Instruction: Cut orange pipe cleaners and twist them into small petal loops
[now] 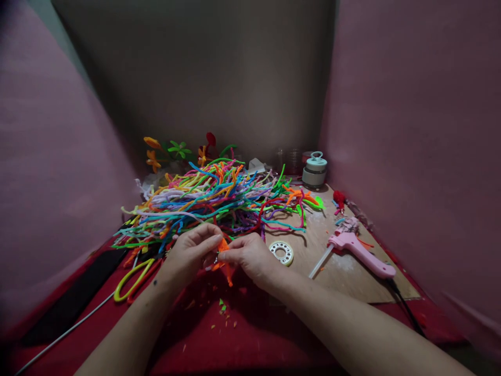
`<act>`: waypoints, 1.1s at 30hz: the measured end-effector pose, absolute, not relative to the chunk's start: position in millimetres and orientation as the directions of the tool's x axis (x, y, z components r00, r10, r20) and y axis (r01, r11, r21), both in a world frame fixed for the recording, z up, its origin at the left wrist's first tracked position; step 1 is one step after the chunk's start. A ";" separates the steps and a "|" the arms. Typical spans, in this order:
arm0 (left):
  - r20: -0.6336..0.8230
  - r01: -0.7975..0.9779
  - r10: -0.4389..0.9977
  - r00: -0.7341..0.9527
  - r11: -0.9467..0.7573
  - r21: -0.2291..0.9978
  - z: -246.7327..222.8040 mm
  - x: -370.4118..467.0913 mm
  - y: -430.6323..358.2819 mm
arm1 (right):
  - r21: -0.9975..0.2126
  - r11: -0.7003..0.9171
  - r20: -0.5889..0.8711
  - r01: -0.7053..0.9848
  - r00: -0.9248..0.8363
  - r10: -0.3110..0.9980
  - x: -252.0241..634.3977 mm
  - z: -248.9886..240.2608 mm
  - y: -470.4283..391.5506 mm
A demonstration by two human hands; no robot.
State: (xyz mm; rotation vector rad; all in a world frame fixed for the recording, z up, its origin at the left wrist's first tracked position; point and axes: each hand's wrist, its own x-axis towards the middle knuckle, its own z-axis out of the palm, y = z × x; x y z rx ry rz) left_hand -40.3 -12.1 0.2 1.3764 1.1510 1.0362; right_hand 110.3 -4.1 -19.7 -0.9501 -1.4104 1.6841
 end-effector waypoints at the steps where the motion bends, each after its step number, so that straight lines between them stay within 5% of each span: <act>1: 0.001 0.136 0.983 0.183 -0.026 0.990 0.7 -41.1 -12.1 | -0.990 -0.125 -0.081 -0.066 -0.461 0.884 110.3 -19.8 -4.3; 9: 0.223 0.495 0.971 0.081 -0.233 0.837 2.5 -33.9 -13.0 | -0.984 -0.159 -0.108 -0.075 -0.453 0.885 109.4 -19.6 -3.4; 15: -0.058 0.266 0.991 0.117 0.025 0.964 6.5 -37.8 -12.0 | -0.947 -0.226 -0.113 -0.228 -0.422 0.900 110.6 -19.6 3.5; 20: -0.173 0.409 0.954 0.246 0.060 0.911 9.7 -39.9 -14.1 | -0.945 -0.216 -0.109 -0.246 -0.386 0.916 111.6 -24.9 6.8; 25: 0.033 0.545 0.973 0.230 -0.157 0.823 7.8 -36.3 -16.8 | -0.981 -0.078 -0.018 -0.179 -0.316 0.948 110.0 -25.0 5.4; 29: 0.273 0.737 0.925 0.262 -0.375 0.562 5.1 -33.5 -20.9 | -0.993 -0.033 0.004 -0.114 -0.308 0.951 110.6 -26.7 7.3; 33: 0.301 0.782 0.909 0.287 -0.404 0.474 4.3 -35.1 -21.1 | -0.996 -0.012 0.015 -0.083 -0.307 0.951 111.7 -26.1 8.8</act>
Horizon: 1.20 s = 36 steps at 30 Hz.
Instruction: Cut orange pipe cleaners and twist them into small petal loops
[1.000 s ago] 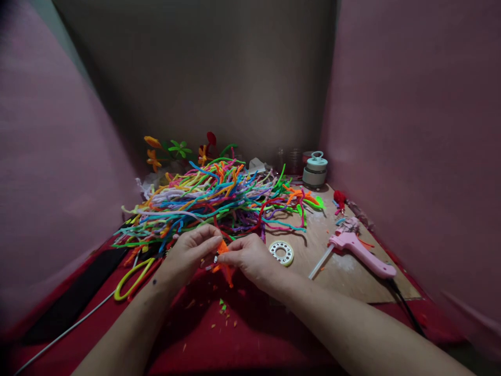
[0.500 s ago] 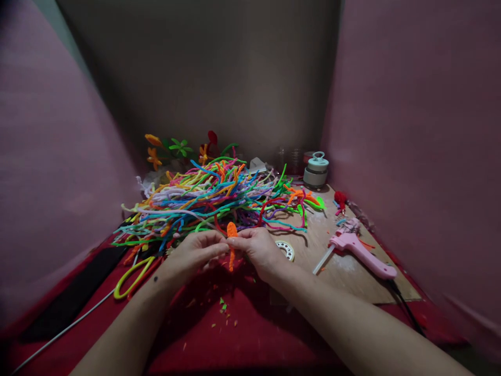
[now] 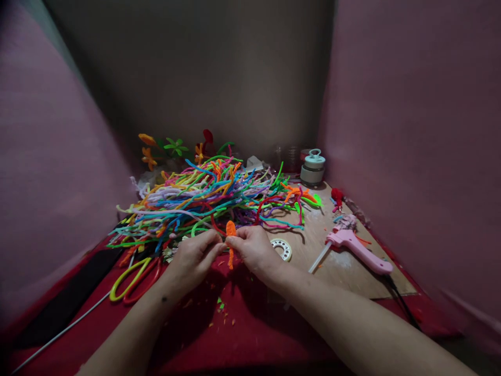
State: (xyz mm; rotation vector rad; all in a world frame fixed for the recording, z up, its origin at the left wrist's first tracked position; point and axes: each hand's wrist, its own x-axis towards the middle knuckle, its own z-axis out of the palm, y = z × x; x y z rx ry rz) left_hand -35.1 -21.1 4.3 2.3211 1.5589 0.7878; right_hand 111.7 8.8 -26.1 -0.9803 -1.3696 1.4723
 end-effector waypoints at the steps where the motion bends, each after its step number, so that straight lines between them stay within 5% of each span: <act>1: 0.285 0.774 0.915 0.284 -0.395 0.495 4.8 -36.2 -20.4 | -0.995 -0.021 0.011 -0.094 -0.330 0.944 111.8 -25.5 8.8; 7: 0.196 0.653 0.947 0.254 -0.318 0.688 9.9 -41.6 -16.4 | -0.953 -0.148 0.000 -0.264 -0.490 0.872 112.5 -23.2 7.6; 12: 0.186 0.612 0.951 0.249 -0.303 0.731 11.4 -40.9 -16.9 | -0.911 -0.175 0.030 -0.372 -0.485 0.874 112.8 -25.3 8.2; 36: 0.035 0.525 0.945 0.325 -0.211 0.825 11.6 -46.5 -15.3 | -0.939 -0.157 -0.011 -0.307 -0.428 0.904 113.0 -23.6 6.8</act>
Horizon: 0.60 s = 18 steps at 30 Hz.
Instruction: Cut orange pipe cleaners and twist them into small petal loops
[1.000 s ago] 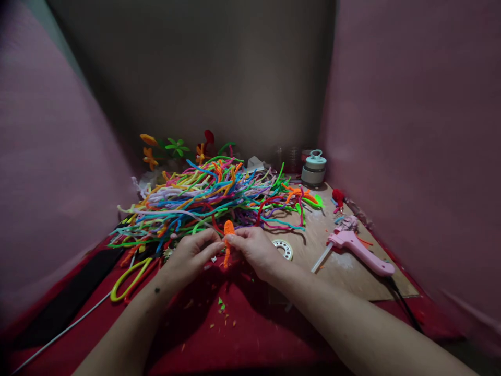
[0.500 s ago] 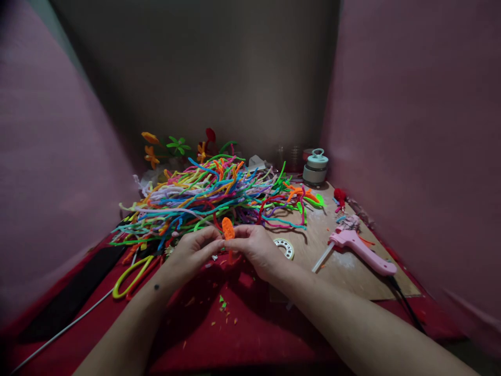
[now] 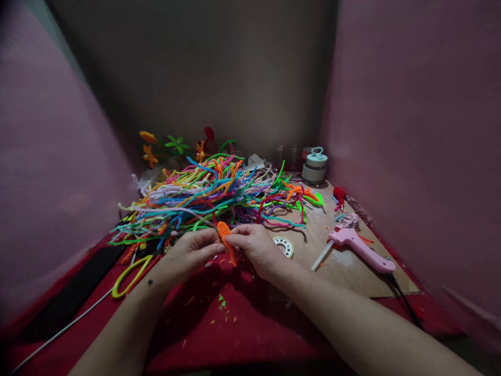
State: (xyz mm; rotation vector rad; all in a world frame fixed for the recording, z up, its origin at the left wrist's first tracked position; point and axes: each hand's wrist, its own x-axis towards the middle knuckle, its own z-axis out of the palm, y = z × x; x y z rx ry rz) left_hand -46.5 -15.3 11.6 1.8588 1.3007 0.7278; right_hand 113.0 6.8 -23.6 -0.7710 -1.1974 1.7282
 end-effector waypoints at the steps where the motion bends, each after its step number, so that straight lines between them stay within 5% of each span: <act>1: 0.019 0.513 0.947 0.322 -0.192 0.837 12.0 -46.3 -15.5 | -0.932 -0.177 -0.026 -0.318 -0.427 0.904 112.6 -23.9 6.6; 9: -0.055 0.437 0.921 0.385 -0.129 0.890 13.9 -44.7 -16.9 | -0.911 -0.180 -0.042 -0.371 -0.352 0.935 108.1 -23.4 2.2; 18: -0.019 0.371 0.978 0.210 -0.062 0.927 7.9 -42.7 -11.7 | -0.932 -0.193 -0.080 -0.308 -0.345 0.935 111.9 -15.5 4.0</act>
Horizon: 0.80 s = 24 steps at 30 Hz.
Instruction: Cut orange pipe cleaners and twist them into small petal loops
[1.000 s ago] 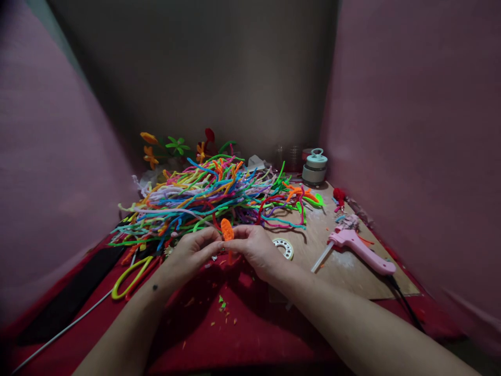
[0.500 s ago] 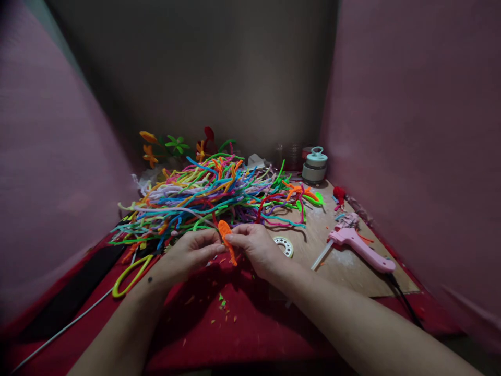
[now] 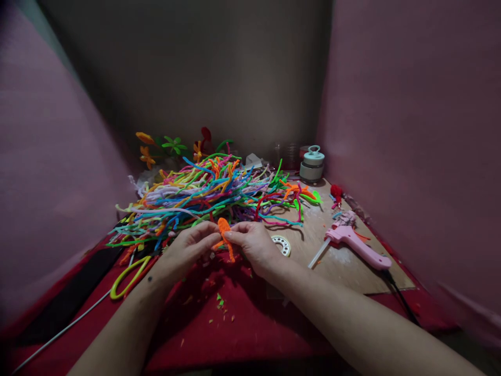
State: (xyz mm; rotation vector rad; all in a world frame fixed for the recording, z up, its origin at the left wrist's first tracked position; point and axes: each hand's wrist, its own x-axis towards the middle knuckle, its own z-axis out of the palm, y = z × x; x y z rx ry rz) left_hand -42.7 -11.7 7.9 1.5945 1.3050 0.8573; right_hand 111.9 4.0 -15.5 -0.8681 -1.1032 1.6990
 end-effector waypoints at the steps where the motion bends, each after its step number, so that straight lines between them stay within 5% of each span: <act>1: -0.012 0.345 0.980 0.200 -0.059 0.937 5.8 -43.5 -10.5 | -0.933 -0.200 -0.080 -0.298 -0.371 0.925 111.9 -16.2 3.3; 10: -0.016 0.132 0.988 0.154 -0.004 0.991 -4.9 -48.9 -8.0 | -0.940 -0.181 -0.048 -0.289 -0.414 0.909 109.2 -21.0 2.6; 24: -0.052 0.209 0.971 0.233 0.002 0.978 2.2 -42.4 -11.4 | -0.942 -0.190 -0.077 -0.276 -0.373 0.925 109.7 -23.3 3.0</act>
